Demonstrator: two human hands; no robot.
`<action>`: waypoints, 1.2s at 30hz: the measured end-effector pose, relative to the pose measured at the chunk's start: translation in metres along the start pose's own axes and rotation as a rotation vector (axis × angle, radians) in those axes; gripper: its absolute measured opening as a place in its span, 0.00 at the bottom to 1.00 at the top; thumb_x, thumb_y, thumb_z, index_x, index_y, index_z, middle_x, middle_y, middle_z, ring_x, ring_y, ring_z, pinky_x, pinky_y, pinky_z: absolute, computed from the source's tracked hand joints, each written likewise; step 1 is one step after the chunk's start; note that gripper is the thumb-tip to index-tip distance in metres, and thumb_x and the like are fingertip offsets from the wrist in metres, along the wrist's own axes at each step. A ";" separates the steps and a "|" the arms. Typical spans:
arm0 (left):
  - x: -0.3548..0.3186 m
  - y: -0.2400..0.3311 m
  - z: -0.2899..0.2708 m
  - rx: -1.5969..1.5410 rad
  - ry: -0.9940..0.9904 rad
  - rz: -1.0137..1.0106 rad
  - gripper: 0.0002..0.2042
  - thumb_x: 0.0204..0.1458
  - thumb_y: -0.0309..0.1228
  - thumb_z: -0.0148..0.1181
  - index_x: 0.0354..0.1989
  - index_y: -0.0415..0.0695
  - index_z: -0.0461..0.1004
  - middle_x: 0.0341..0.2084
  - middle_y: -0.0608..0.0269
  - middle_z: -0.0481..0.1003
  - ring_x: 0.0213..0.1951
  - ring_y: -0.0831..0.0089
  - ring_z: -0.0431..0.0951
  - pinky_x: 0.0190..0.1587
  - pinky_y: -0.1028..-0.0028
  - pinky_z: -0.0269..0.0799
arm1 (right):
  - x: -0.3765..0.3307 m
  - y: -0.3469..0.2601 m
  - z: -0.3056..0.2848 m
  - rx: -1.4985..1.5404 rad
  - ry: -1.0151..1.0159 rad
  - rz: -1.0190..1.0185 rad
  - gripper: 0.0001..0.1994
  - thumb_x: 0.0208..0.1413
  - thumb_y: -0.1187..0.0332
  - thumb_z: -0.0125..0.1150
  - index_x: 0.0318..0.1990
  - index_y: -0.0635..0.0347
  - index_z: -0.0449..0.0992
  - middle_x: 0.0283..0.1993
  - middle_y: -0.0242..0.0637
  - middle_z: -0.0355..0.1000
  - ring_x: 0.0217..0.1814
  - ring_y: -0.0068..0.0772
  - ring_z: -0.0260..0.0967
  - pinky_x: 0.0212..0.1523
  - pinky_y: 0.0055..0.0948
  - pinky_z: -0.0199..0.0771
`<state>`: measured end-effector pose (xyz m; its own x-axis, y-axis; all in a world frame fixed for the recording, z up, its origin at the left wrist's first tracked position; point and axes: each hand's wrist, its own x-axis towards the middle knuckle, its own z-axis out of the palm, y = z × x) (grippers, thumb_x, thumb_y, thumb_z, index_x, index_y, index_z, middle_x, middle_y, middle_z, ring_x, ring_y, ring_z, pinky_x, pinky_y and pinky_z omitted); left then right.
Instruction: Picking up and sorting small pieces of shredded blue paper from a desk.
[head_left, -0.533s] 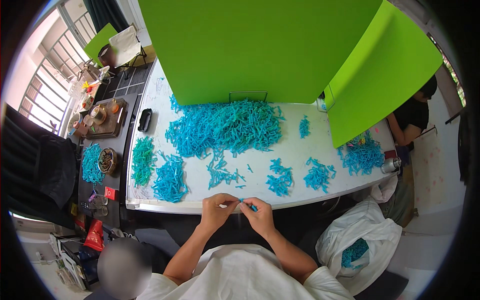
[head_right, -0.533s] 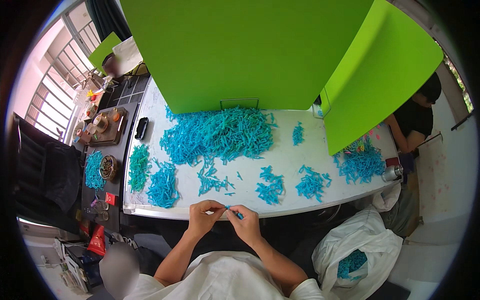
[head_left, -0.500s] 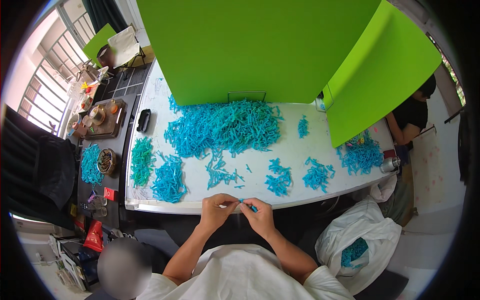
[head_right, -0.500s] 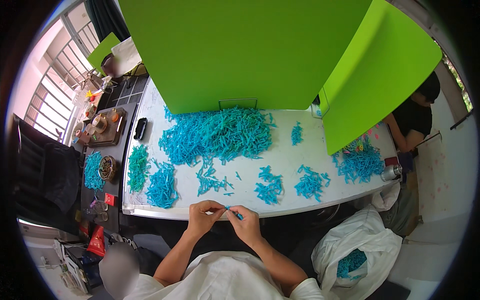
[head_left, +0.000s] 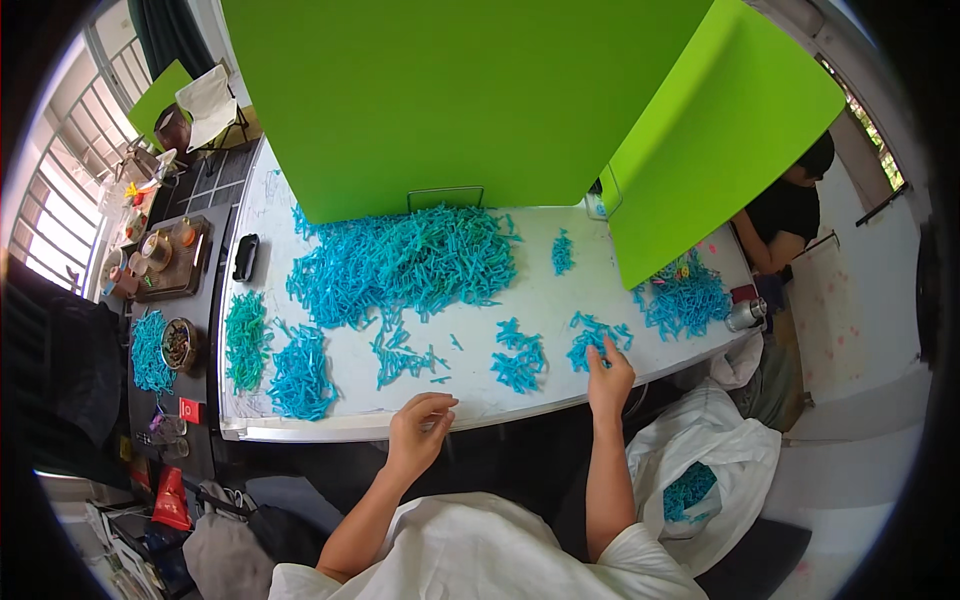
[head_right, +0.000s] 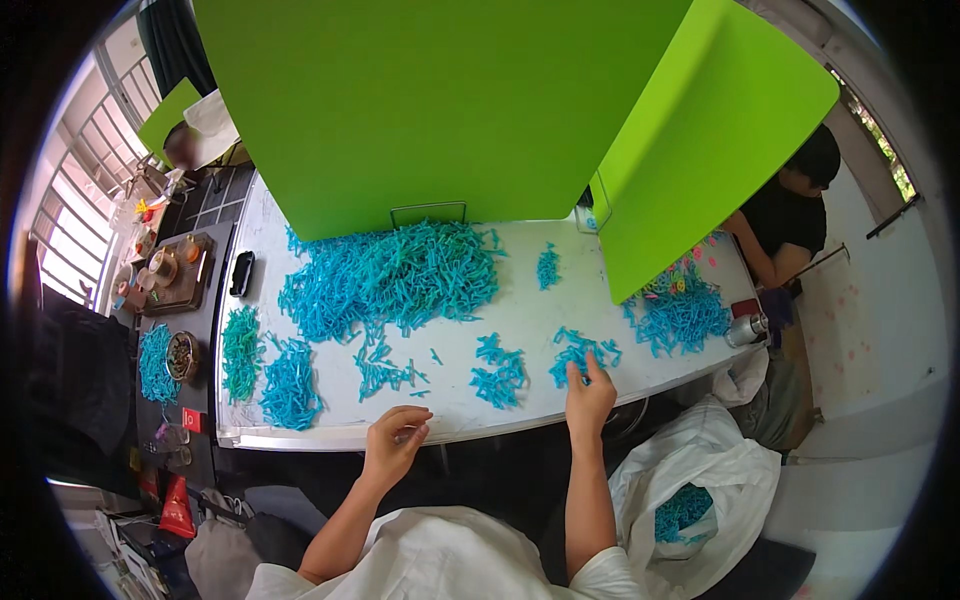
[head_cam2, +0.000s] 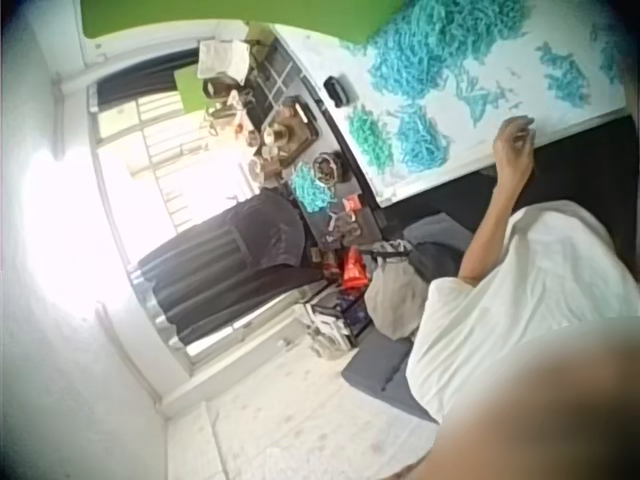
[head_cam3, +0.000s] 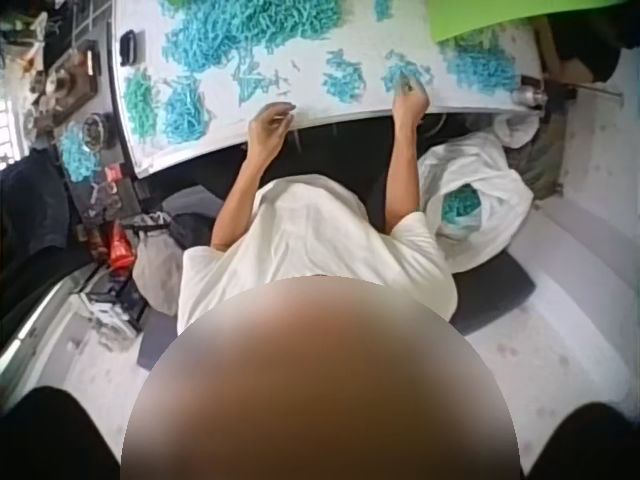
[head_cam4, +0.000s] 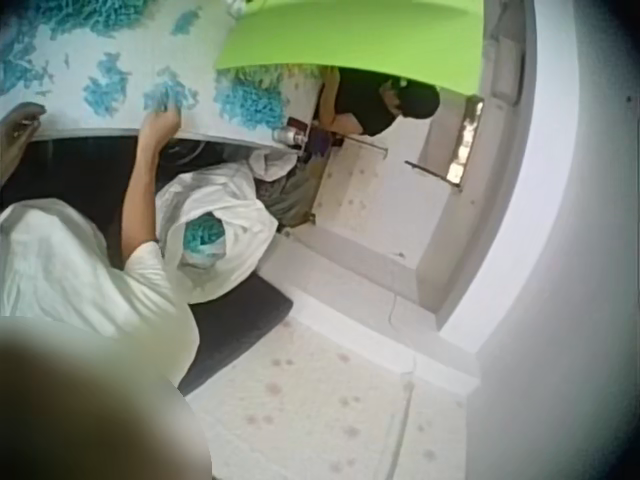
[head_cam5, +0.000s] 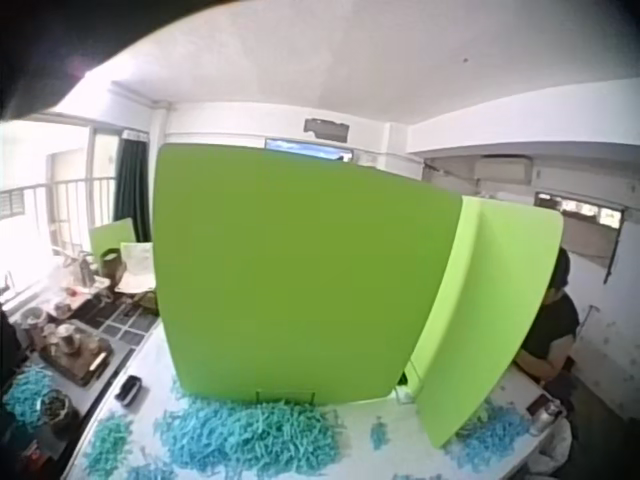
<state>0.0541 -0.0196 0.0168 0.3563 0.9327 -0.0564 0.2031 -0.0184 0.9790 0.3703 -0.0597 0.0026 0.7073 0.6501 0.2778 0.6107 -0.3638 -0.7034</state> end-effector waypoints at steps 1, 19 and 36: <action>-0.001 0.001 0.001 0.005 0.001 0.007 0.09 0.53 0.19 0.62 0.43 0.38 0.80 0.43 0.56 0.78 0.41 0.69 0.80 0.44 0.73 0.79 | 0.000 -0.001 0.000 0.075 0.005 0.076 0.15 0.58 0.65 0.64 0.45 0.69 0.80 0.30 0.34 0.74 0.32 0.27 0.71 0.35 0.25 0.70; 0.006 0.012 -0.021 0.029 -0.021 0.046 0.07 0.51 0.20 0.66 0.39 0.40 0.80 0.29 0.63 0.72 0.26 0.76 0.72 0.29 0.75 0.70 | -0.116 -0.129 0.064 1.060 -1.022 0.625 0.39 0.65 0.34 0.29 0.58 0.62 0.68 0.34 0.32 0.73 0.20 0.13 0.59 0.15 0.16 0.52; 0.018 -0.027 -0.050 0.530 0.518 0.014 0.07 0.45 0.25 0.70 0.33 0.42 0.79 0.32 0.58 0.74 0.26 0.66 0.76 0.29 0.71 0.72 | -0.125 -0.117 0.065 0.962 -0.797 0.633 0.07 0.63 0.67 0.59 0.44 0.60 0.76 0.36 0.35 0.78 0.21 0.12 0.61 0.16 0.13 0.52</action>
<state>0.0095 0.0154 -0.0004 -0.0874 0.9792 0.1832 0.6615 -0.0804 0.7456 0.1868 -0.0551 0.0079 0.1792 0.8674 -0.4643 -0.4417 -0.3508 -0.8258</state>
